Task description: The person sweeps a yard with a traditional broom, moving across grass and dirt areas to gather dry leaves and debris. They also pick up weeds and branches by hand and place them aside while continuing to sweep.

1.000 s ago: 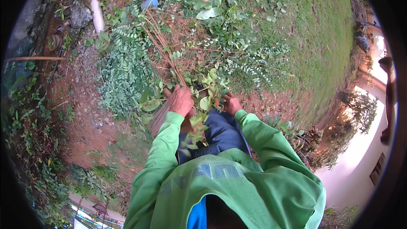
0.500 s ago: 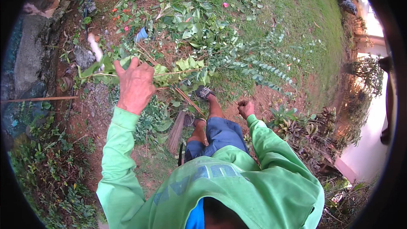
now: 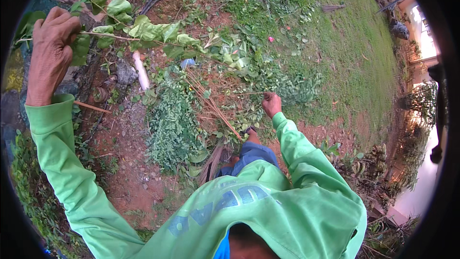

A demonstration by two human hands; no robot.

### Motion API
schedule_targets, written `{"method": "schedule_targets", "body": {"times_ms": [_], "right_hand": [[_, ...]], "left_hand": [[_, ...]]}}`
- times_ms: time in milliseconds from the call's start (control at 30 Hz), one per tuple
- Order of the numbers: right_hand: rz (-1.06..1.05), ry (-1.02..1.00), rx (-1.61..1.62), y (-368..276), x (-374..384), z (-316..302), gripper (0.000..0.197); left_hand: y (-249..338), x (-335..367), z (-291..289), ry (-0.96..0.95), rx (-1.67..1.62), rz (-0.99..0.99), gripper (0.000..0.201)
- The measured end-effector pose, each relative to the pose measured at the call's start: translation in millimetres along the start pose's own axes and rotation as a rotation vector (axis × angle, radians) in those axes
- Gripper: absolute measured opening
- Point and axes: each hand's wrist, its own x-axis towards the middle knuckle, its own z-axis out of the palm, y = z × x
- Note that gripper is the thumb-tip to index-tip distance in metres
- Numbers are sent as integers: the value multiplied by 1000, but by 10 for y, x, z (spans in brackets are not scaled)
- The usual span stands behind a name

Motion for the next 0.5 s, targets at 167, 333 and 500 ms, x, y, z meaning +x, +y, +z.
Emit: {"method": "schedule_targets", "body": {"times_ms": [167,333,500], "right_hand": [[-210,-61,-119,-716,419,-72,31],[-394,-29,-26,-1627,964,103,42],[-504,12,33,-2235,1343,173,50]], "left_hand": [[-352,-300,-395,150,-78,-124,8],[-738,-634,-809,230,-304,-336,15],[-541,-679,-1596,60,6,-167,15]]}}
